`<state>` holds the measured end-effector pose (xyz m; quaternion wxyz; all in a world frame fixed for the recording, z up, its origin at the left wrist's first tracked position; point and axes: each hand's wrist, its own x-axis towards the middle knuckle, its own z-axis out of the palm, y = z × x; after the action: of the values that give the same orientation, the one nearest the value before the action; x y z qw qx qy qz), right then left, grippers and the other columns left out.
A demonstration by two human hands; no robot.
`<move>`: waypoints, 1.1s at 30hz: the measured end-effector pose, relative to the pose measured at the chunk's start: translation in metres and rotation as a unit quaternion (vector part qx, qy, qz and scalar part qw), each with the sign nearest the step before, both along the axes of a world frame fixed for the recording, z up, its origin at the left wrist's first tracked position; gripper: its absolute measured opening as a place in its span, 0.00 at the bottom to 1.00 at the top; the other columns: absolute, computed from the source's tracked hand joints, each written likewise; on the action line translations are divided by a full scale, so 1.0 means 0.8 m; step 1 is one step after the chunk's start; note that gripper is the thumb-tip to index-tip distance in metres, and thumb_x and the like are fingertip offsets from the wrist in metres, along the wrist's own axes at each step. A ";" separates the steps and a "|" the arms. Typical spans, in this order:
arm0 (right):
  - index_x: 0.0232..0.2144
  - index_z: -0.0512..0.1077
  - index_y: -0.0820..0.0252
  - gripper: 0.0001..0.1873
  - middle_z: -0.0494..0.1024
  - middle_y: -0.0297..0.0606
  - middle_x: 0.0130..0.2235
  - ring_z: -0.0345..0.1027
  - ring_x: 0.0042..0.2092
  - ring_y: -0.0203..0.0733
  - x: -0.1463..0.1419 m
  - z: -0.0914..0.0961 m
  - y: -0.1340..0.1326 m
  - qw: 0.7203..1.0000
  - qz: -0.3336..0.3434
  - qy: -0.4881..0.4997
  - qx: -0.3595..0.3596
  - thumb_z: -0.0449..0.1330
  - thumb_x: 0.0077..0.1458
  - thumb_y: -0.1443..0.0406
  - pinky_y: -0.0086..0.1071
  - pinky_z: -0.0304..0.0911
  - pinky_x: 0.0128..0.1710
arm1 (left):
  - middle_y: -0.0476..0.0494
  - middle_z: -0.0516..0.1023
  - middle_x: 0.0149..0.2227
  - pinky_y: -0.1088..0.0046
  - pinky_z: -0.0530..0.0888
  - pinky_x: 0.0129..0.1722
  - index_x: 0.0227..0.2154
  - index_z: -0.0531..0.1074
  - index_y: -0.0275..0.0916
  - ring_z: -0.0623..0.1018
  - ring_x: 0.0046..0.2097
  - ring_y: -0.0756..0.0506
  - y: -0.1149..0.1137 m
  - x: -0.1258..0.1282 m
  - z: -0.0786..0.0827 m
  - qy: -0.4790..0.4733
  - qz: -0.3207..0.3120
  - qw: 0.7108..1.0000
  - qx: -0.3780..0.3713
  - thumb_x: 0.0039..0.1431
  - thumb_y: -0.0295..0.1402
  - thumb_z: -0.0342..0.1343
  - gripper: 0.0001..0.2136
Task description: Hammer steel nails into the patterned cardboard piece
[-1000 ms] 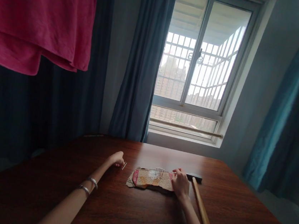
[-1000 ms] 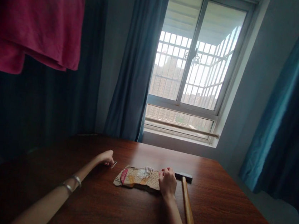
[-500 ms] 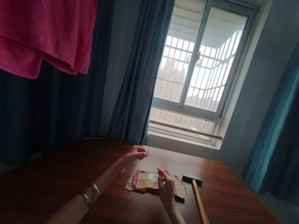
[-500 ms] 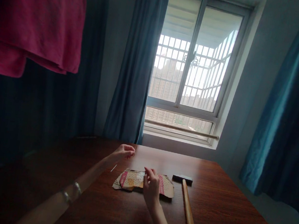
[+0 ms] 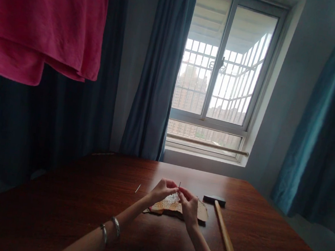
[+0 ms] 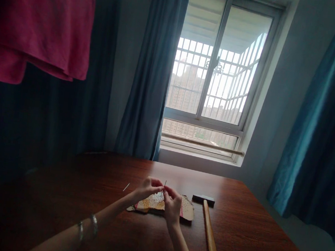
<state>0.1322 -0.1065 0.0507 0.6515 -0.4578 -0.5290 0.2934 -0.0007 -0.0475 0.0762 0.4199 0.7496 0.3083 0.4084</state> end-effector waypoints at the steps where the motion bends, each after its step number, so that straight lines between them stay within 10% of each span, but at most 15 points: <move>1: 0.35 0.77 0.62 0.17 0.80 0.43 0.35 0.72 0.36 0.47 0.001 -0.001 0.002 1.000 0.001 -0.001 0.000 0.60 0.46 0.57 0.32 0.67 0.30 | 0.46 0.74 0.22 0.77 0.64 0.26 0.25 0.75 0.31 0.70 0.26 0.50 0.002 0.000 -0.002 0.002 -0.001 1.000 0.003 0.47 0.40 0.56 0.14; 25: 0.30 0.75 0.61 0.13 0.78 0.39 0.28 0.71 0.31 0.42 0.023 0.000 0.005 0.992 0.003 -0.125 0.022 0.57 0.48 0.59 0.30 0.63 0.29 | 0.46 0.72 0.21 0.77 0.62 0.23 0.28 0.76 0.31 0.68 0.24 0.51 0.010 0.005 -0.020 0.010 -0.016 0.998 -0.065 0.45 0.46 0.56 0.19; 33: 0.25 0.76 0.61 0.14 0.78 0.39 0.25 0.71 0.29 0.43 0.062 -0.029 0.038 0.983 -0.085 -0.156 -0.043 0.57 0.45 0.57 0.32 0.64 0.30 | 0.45 0.74 0.27 0.75 0.65 0.28 0.28 0.74 0.34 0.71 0.30 0.48 0.033 -0.009 -0.036 -0.067 0.162 0.985 -0.011 0.50 0.42 0.50 0.16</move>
<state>0.1816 -0.0759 0.0272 0.5632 -0.5685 -0.5707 0.1843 -0.0082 -0.0210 0.0474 0.3762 0.6561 0.4008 0.5171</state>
